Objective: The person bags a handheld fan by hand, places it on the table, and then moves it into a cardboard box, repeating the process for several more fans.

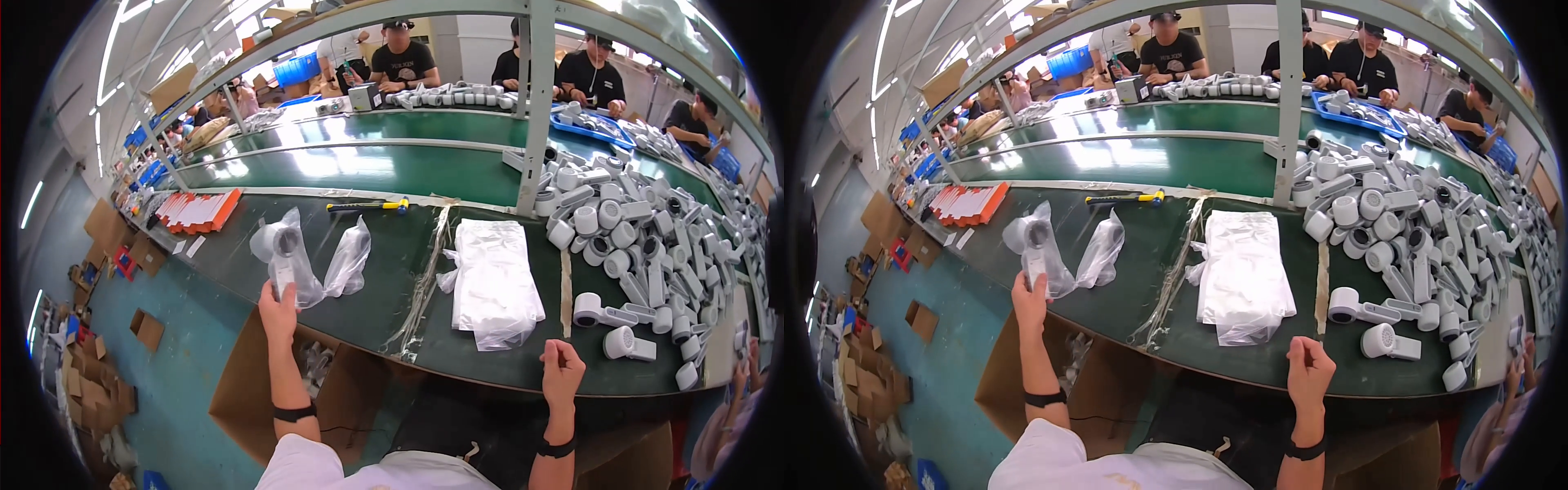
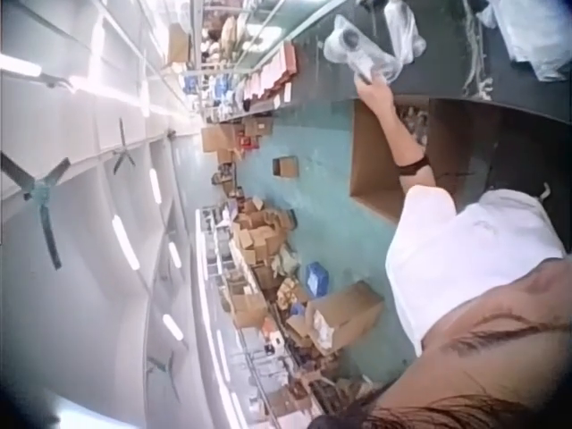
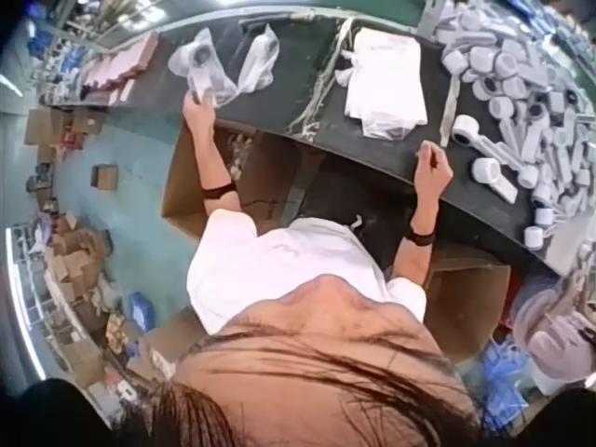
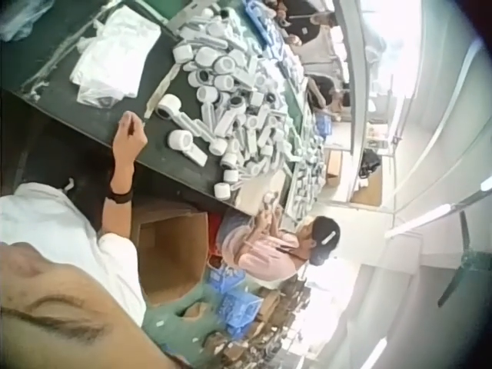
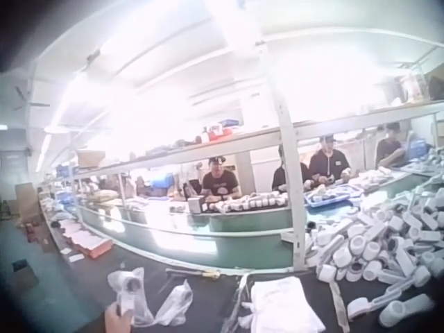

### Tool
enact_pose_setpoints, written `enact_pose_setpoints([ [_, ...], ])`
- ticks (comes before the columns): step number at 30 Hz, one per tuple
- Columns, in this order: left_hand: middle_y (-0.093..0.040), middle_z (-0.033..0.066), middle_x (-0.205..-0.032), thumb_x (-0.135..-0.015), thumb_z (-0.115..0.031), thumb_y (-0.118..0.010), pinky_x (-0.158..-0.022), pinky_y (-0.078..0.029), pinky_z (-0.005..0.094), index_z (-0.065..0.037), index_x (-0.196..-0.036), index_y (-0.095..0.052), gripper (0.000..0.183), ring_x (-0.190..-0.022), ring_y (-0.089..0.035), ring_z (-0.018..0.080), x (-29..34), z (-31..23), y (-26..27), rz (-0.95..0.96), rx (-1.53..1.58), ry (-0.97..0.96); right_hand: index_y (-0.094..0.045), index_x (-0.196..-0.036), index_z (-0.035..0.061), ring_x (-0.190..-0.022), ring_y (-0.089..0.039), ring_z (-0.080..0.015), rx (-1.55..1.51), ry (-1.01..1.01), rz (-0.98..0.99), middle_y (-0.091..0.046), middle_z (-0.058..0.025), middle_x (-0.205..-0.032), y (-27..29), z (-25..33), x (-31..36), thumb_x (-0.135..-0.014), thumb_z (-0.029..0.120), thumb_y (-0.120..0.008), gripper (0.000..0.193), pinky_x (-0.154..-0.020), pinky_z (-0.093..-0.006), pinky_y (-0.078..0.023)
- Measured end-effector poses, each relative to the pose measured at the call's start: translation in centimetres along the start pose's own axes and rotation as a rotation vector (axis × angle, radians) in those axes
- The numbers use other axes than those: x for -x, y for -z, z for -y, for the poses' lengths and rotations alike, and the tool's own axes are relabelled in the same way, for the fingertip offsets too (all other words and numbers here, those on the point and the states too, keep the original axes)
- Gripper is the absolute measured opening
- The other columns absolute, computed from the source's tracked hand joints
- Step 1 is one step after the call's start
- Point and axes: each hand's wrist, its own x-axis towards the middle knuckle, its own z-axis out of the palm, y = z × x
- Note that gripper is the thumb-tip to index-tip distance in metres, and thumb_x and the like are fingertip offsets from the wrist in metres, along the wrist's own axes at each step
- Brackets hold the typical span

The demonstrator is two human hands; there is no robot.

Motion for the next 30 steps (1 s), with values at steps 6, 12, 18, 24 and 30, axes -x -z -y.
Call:
enact_pose_setpoints([
  [6,-0.065,0.0230,-0.113,-0.082,-0.018,-0.070,-0.092,-0.046,0.0416,0.003,-0.119,-0.059,0.043,-0.103,-0.063,0.0367,-3.8,7.5,1.7,-0.093,-0.403,0.004,-0.066,-0.089,-0.0034,-0.057,-0.046,-0.0039,0.083,0.029,0.023,-0.055,0.0022,-0.063,-0.9,-1.7,0.6,-0.091,0.013,-0.066,0.016,-0.052,-0.0211,-0.038],
  [12,-0.064,0.0256,-0.113,-0.085,-0.021,-0.066,-0.090,-0.047,0.0464,-0.001,-0.123,-0.057,0.044,-0.106,-0.060,0.0436,-4.4,6.7,-4.0,-0.072,-0.589,-0.166,-0.066,-0.088,-0.0033,-0.057,-0.046,-0.0043,0.162,0.036,-0.010,-0.054,0.0005,-0.062,-0.5,-1.7,0.9,-0.090,0.012,-0.067,0.015,-0.052,-0.0222,-0.038],
  [18,-0.065,0.0223,-0.114,-0.086,-0.039,-0.064,-0.089,-0.047,0.0491,-0.007,-0.130,-0.052,0.056,-0.105,-0.061,0.0425,-3.3,1.9,-6.6,0.065,-0.933,-0.007,-0.067,-0.086,-0.0011,-0.055,-0.052,-0.0085,0.209,0.079,-0.066,-0.058,-0.0058,-0.063,-0.4,-0.7,0.6,-0.088,0.011,-0.069,0.012,-0.053,-0.0244,-0.043],
  [24,-0.066,0.0137,-0.109,-0.087,-0.022,-0.068,-0.084,-0.048,0.0395,-0.002,-0.112,-0.063,0.032,-0.099,-0.061,0.0310,1.0,0.1,-6.8,-0.089,-0.524,-0.529,-0.068,-0.086,-0.0013,-0.057,-0.059,-0.0120,0.227,0.138,-0.067,-0.062,-0.0091,-0.066,-0.5,-0.1,0.6,-0.088,0.014,-0.069,0.015,-0.054,-0.0262,-0.046],
  [30,-0.067,0.0128,-0.104,-0.072,-0.009,-0.080,-0.079,-0.051,0.0361,-0.003,-0.101,-0.065,0.033,-0.094,-0.063,0.0286,11.9,-5.7,-12.1,0.598,-0.113,-0.679,-0.069,-0.092,0.0013,-0.065,-0.056,-0.0053,0.173,0.168,-0.175,-0.065,-0.0021,-0.077,1.6,0.4,0.3,-0.088,0.009,-0.069,0.009,-0.056,-0.0213,-0.044],
])
